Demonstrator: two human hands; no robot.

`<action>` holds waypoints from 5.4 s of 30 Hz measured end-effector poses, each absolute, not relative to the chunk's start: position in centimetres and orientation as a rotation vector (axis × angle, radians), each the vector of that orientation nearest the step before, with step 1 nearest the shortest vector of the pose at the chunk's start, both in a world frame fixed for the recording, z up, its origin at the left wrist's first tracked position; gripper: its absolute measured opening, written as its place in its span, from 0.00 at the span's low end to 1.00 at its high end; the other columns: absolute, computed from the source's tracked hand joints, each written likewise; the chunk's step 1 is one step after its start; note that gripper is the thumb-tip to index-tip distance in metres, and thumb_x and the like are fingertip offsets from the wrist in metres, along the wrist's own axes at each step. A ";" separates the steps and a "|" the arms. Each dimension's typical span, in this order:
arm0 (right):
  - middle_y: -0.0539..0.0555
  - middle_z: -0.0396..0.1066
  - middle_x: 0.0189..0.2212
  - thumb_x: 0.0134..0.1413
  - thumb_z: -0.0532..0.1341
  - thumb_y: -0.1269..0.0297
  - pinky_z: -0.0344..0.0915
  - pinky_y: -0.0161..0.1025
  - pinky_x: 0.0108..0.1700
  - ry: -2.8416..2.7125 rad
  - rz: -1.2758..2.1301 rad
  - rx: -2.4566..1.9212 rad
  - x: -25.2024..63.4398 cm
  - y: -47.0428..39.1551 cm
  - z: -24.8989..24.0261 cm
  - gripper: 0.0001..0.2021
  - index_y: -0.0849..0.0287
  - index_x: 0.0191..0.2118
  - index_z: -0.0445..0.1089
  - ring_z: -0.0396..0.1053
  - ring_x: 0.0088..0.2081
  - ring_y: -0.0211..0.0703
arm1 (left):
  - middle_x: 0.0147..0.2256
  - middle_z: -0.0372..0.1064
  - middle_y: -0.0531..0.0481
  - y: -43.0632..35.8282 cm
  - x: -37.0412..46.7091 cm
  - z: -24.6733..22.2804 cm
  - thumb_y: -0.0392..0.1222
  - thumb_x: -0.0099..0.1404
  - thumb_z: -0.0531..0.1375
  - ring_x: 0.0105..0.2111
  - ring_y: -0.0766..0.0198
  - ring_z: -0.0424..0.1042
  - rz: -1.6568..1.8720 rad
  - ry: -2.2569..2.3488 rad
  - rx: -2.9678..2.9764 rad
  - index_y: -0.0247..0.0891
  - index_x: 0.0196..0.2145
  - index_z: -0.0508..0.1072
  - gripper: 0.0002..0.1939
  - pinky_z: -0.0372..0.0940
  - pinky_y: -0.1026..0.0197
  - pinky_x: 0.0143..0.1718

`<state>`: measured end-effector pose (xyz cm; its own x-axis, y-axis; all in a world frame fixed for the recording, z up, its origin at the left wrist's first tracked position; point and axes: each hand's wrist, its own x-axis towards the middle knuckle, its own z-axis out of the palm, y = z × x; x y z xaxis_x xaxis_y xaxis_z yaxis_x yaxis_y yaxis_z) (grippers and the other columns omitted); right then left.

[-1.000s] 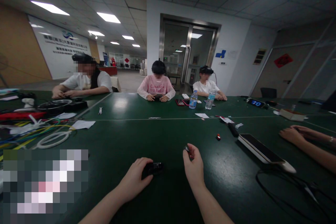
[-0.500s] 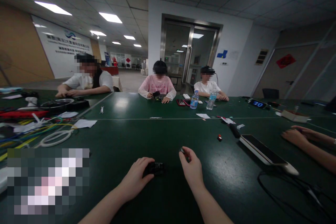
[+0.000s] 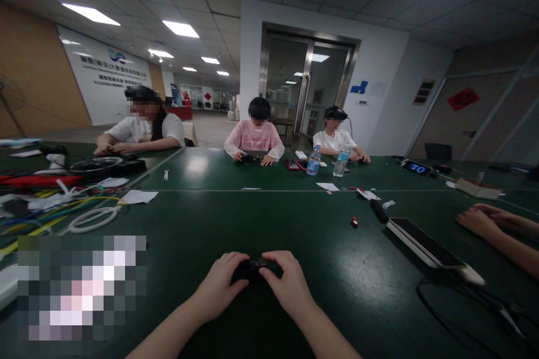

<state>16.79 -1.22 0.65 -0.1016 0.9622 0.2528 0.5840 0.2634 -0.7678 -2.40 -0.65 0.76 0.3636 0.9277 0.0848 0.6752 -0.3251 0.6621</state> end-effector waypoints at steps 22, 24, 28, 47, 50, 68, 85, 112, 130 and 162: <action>0.46 0.67 0.46 0.46 0.60 0.65 0.52 0.47 0.53 -2.079 0.688 -1.506 16.7 -1.2 0.5 0.16 0.44 0.43 0.68 0.61 0.50 0.46 | 0.50 0.63 0.47 -0.6 -2.4 0.6 0.44 0.57 0.54 0.50 0.57 0.61 0.548 1.423 2.142 0.42 0.49 0.64 0.20 0.55 0.52 0.52; 0.46 0.67 0.46 0.45 0.60 0.65 0.53 0.47 0.53 -2.073 0.688 -1.499 16.8 -1.2 0.5 0.17 0.44 0.44 0.67 0.61 0.50 0.46 | 0.50 0.63 0.47 -0.6 -2.4 0.5 0.44 0.58 0.54 0.51 0.57 0.60 0.549 1.421 2.143 0.42 0.49 0.64 0.20 0.55 0.52 0.52; 0.45 0.68 0.45 0.45 0.60 0.65 0.53 0.46 0.53 -2.045 0.697 -1.477 16.9 -1.3 0.6 0.17 0.44 0.44 0.66 0.62 0.50 0.45 | 0.49 0.63 0.47 -0.6 -2.5 0.5 0.45 0.58 0.54 0.50 0.56 0.61 0.554 1.420 2.130 0.43 0.49 0.64 0.20 0.55 0.51 0.52; 0.47 0.69 0.44 0.46 0.59 0.67 0.53 0.45 0.53 -2.050 0.701 -1.441 16.8 -1.3 0.8 0.16 0.47 0.43 0.67 0.62 0.49 0.45 | 0.47 0.65 0.47 -0.6 -2.4 0.5 0.42 0.56 0.55 0.48 0.56 0.62 0.608 1.399 2.153 0.42 0.47 0.65 0.18 0.56 0.51 0.51; 0.47 0.69 0.45 0.47 0.58 0.66 0.52 0.45 0.53 -2.063 0.711 -1.453 16.8 -1.3 1.0 0.16 0.47 0.44 0.67 0.62 0.50 0.45 | 0.48 0.65 0.47 -0.6 -2.3 0.6 0.43 0.56 0.55 0.49 0.56 0.62 0.597 1.402 2.149 0.42 0.47 0.65 0.19 0.56 0.51 0.51; 0.47 0.68 0.46 0.46 0.59 0.66 0.53 0.44 0.54 -2.025 0.716 -1.483 16.8 -1.2 0.7 0.18 0.48 0.46 0.66 0.61 0.51 0.45 | 0.50 0.63 0.44 -0.5 -2.4 0.0 0.46 0.55 0.56 0.50 0.54 0.61 0.621 1.430 2.135 0.40 0.51 0.62 0.25 0.56 0.51 0.51; 0.47 0.68 0.46 0.50 0.56 0.67 0.54 0.44 0.53 -2.023 0.750 -1.499 16.9 -1.3 1.0 0.14 0.48 0.45 0.67 0.62 0.51 0.44 | 0.49 0.64 0.47 -0.4 -2.4 0.3 0.47 0.58 0.53 0.49 0.57 0.62 0.586 1.429 2.128 0.42 0.48 0.65 0.19 0.57 0.53 0.50; 0.46 0.68 0.42 0.46 0.61 0.60 0.53 0.44 0.51 -2.018 0.663 -1.532 16.0 -1.5 1.1 0.10 0.48 0.38 0.69 0.62 0.48 0.45 | 0.49 0.64 0.46 -0.5 -2.3 0.3 0.47 0.56 0.55 0.49 0.55 0.61 0.578 1.434 2.158 0.42 0.49 0.64 0.22 0.57 0.51 0.51; 0.48 0.67 0.43 0.46 0.61 0.64 0.53 0.44 0.52 -1.996 0.681 -1.477 16.3 -1.4 1.0 0.10 0.49 0.38 0.70 0.62 0.50 0.45 | 0.49 0.64 0.47 -0.4 -2.3 0.0 0.43 0.56 0.56 0.50 0.56 0.61 0.595 1.428 2.173 0.41 0.48 0.65 0.20 0.55 0.53 0.51; 0.53 0.71 0.39 0.47 0.56 0.59 0.62 0.44 0.47 -1.335 0.436 -1.552 20.1 0.1 0.7 0.15 0.56 0.41 0.67 0.68 0.44 0.48 | 0.49 0.63 0.48 -0.6 -2.5 0.7 0.44 0.56 0.55 0.50 0.57 0.61 0.595 1.412 2.081 0.43 0.49 0.64 0.21 0.56 0.53 0.52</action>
<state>20.06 0.14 0.67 0.3252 0.8893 0.3215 0.5281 0.1112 -0.8418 -2.47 -0.65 0.68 0.3499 0.9352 0.0535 0.6917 -0.2965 0.6585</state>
